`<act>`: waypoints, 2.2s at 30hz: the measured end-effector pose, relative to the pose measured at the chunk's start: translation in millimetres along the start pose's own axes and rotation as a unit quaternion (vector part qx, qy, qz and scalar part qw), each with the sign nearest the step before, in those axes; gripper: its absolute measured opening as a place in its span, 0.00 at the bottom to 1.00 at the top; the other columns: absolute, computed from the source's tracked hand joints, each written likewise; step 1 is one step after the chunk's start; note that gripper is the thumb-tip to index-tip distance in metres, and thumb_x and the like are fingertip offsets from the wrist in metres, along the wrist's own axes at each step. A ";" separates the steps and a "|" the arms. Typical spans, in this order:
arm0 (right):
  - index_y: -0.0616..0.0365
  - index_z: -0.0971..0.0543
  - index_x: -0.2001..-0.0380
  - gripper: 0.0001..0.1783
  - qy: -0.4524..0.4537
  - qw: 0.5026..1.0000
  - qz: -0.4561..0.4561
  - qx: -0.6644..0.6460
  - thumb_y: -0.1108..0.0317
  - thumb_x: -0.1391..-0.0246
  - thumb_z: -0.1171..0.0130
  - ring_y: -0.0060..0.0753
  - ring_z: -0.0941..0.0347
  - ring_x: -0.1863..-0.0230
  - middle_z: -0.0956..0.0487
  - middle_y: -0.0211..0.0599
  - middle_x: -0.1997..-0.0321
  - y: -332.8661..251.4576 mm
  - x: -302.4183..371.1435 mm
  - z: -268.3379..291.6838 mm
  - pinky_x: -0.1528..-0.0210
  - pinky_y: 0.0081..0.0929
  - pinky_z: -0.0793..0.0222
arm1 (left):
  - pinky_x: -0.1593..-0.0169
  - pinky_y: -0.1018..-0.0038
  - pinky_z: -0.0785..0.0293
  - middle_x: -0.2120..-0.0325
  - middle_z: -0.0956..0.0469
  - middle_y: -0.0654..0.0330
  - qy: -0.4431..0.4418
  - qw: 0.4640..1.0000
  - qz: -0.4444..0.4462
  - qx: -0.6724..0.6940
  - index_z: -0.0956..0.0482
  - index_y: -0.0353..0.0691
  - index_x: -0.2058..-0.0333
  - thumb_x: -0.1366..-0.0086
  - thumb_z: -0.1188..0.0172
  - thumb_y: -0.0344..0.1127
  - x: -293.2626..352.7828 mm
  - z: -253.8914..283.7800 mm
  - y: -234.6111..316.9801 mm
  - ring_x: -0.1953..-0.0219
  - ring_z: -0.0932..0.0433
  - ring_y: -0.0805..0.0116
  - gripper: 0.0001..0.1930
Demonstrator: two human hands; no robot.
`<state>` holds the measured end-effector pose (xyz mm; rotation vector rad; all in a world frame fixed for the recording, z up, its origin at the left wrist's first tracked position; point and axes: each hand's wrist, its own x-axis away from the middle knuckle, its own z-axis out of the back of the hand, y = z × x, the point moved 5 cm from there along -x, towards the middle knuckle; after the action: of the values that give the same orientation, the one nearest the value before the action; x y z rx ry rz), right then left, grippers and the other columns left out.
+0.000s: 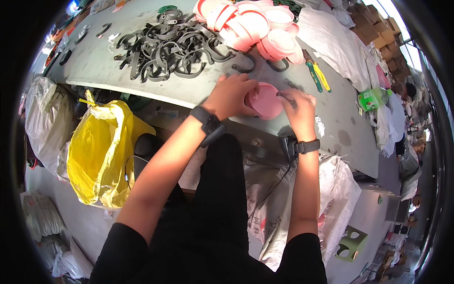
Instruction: Assembling black plastic clips onto pink plastic lids at a large workshop table.
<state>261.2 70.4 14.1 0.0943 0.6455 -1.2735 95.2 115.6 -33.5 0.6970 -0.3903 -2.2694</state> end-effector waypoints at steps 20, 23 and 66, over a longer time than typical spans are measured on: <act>0.53 0.27 0.76 0.08 -0.100 0.980 0.160 0.062 0.64 0.61 0.41 0.37 0.34 0.67 0.29 0.31 0.76 -30.0 -5.8 -39.7 0.58 0.35 0.47 | 0.57 0.66 0.34 0.75 0.24 0.61 0.052 0.991 0.031 0.122 0.27 0.46 0.65 0.59 0.35 0.37 9.8 0.3 1.4 0.68 0.25 0.59 0.19; 0.54 0.26 0.74 0.08 -0.138 0.982 0.131 0.005 0.65 0.60 0.42 0.36 0.35 0.69 0.29 0.31 0.77 -25.7 -9.9 -39.4 0.58 0.35 0.47 | 0.54 0.64 0.35 0.68 0.24 0.58 0.059 0.990 0.056 0.118 0.25 0.46 0.63 0.58 0.35 0.40 10.2 3.4 2.4 0.61 0.26 0.58 0.20; 0.65 0.30 0.49 0.25 -0.045 0.873 -0.206 -0.439 0.55 0.40 0.54 0.26 0.35 0.47 0.27 0.39 0.50 24.7 5.6 -51.2 0.44 0.23 0.43 | 0.52 0.59 0.39 0.62 0.29 0.54 0.154 0.980 0.107 -0.073 0.27 0.42 0.60 0.62 0.34 0.58 -3.8 -12.2 33.6 0.57 0.30 0.58 0.33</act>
<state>264.1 94.5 -37.7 -0.8928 1.1493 -1.2609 123.1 94.1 -26.5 0.8689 -0.1401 -1.9267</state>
